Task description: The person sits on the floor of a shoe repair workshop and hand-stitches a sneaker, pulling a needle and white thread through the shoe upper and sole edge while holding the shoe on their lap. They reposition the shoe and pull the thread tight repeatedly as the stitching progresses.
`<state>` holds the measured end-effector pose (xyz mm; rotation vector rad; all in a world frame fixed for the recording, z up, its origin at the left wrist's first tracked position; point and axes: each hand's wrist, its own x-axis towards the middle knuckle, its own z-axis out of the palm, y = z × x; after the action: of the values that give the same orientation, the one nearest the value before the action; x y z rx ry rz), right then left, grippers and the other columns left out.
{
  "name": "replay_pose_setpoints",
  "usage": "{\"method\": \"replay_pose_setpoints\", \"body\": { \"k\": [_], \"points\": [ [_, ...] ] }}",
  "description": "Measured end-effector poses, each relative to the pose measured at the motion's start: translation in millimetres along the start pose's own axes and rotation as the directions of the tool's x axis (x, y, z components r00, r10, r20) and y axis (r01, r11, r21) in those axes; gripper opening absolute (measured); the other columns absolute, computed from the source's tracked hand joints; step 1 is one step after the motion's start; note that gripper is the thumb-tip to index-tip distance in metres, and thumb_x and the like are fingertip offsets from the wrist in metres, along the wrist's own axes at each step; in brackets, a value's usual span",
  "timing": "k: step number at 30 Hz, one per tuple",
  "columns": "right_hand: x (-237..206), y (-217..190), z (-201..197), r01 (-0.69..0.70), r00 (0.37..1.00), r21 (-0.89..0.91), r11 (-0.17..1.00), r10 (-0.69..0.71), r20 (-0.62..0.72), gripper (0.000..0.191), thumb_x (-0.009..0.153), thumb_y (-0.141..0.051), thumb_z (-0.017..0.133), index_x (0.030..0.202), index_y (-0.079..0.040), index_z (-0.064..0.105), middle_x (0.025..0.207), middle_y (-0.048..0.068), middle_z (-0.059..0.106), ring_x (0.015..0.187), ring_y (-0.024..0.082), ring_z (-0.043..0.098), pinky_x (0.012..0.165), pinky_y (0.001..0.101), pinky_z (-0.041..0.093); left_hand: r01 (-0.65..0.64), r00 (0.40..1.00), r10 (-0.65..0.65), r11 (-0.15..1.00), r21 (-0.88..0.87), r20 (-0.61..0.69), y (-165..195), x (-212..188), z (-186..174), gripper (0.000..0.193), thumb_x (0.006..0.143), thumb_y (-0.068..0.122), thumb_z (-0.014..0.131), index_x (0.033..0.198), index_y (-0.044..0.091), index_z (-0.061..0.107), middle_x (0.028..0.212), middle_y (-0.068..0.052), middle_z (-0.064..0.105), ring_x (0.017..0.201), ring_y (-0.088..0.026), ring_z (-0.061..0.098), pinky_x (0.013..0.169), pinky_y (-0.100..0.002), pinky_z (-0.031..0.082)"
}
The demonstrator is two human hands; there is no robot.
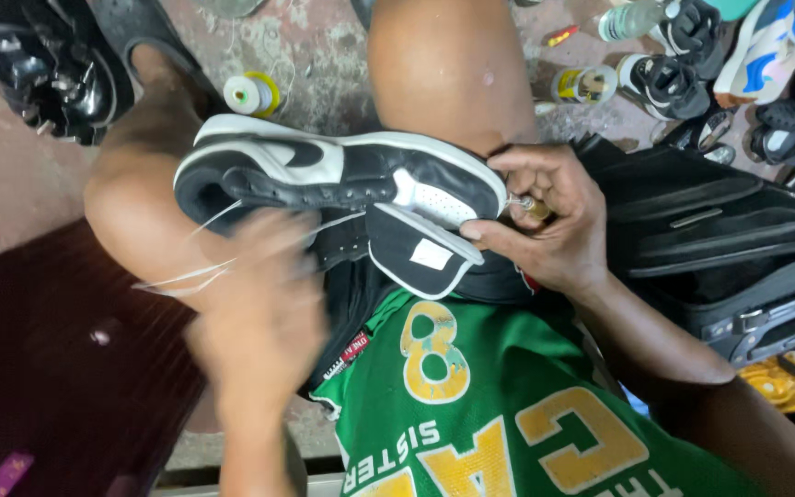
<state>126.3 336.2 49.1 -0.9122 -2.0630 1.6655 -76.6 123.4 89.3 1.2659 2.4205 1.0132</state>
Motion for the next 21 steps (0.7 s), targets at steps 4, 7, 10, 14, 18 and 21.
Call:
{"method": "replay_pose_setpoints", "body": {
  "k": [4, 7, 10, 14, 18, 21],
  "points": [
    [2.3, -15.6, -17.2, 0.072, 0.987, -0.108, 0.992, -0.056, 0.148, 0.083, 0.081, -0.009, 0.092, 0.148, 0.0, 0.044, 0.097, 0.001, 0.057, 0.081, 0.009, 0.056, 0.069, 0.0218, 0.045, -0.03, 0.966, 0.014, 0.998, 0.059, 0.257, 15.4, 39.2, 18.4, 0.019, 0.096, 0.017, 0.068, 0.107, 0.002, 0.072, 0.102, -0.02, 0.072, 0.092, -0.04, 0.067, 0.079, -0.048, 0.053],
    [6.4, -31.0, -53.5, -0.074, 0.934, -0.397, 0.915, 0.204, 0.295, 0.109, 0.069, -0.029, 0.092, 0.156, -0.007, 0.031, 0.081, -0.002, 0.065, 0.064, 0.011, 0.067, 0.057, 0.0246, 0.053, 0.056, 0.94, -0.028, 0.996, -0.072, 0.339, 5.9, 47.9, 18.8, 0.014, 0.096, 0.018, 0.069, 0.096, 0.004, 0.073, 0.088, -0.016, 0.073, 0.082, -0.038, 0.069, 0.075, -0.047, 0.053],
    [13.6, -37.6, -81.1, -0.063, 0.84, -0.664, 0.745, 0.399, 0.368, 0.115, 0.067, -0.043, 0.092, 0.16, -0.019, 0.028, 0.09, 0.006, 0.069, 0.074, 0.019, 0.069, 0.065, 0.0334, 0.056, 0.167, 0.885, -0.168, 0.985, 0.041, 0.434, 0.2, 46.2, 26.5, 0.027, 0.098, 0.021, 0.07, 0.081, 0.0, 0.068, 0.07, -0.018, 0.066, 0.072, -0.04, 0.065, 0.071, -0.048, 0.048],
    [16.9, -39.4, -74.8, -0.072, 0.897, -0.585, 0.808, 0.309, 0.317, 0.109, 0.064, -0.049, 0.093, 0.155, -0.02, 0.041, 0.118, 0.013, 0.062, 0.082, 0.024, 0.069, 0.064, 0.0322, 0.06, 0.058, 0.961, -0.05, 0.998, -0.021, 0.271, -5.8, 34.9, 28.0, 0.022, 0.102, 0.018, 0.067, 0.086, 0.003, 0.069, 0.075, -0.017, 0.065, 0.073, -0.038, 0.064, 0.074, -0.046, 0.049],
    [15.6, -36.4, -39.3, 0.246, 0.963, -0.424, 0.872, -0.171, 0.206, 0.09, 0.072, -0.044, 0.093, 0.143, -0.006, 0.054, 0.131, 0.017, 0.059, 0.101, 0.023, 0.07, 0.077, 0.0316, 0.061, 0.171, 0.985, -0.172, 0.984, 0.055, -0.001, -23.1, 3.3, 1.8, 0.029, 0.113, 0.015, 0.063, 0.091, -0.003, 0.063, 0.078, -0.012, 0.059, 0.068, -0.024, 0.057, 0.066, -0.034, 0.045],
    [18.8, -32.8, -29.1, 0.267, 0.962, -0.419, 0.868, -0.21, 0.177, 0.077, 0.076, -0.035, 0.095, 0.136, -0.003, 0.06, 0.124, 0.013, 0.064, 0.101, 0.02, 0.073, 0.085, 0.032, 0.063, 0.326, 0.912, -0.339, 0.941, -0.094, -0.233, -46.5, -23.3, -21.3, 0.023, 0.116, 0.011, 0.057, 0.099, -0.004, 0.059, 0.079, -0.004, 0.056, 0.07, -0.011, 0.048, 0.064, -0.027, 0.037]
  ]
}}
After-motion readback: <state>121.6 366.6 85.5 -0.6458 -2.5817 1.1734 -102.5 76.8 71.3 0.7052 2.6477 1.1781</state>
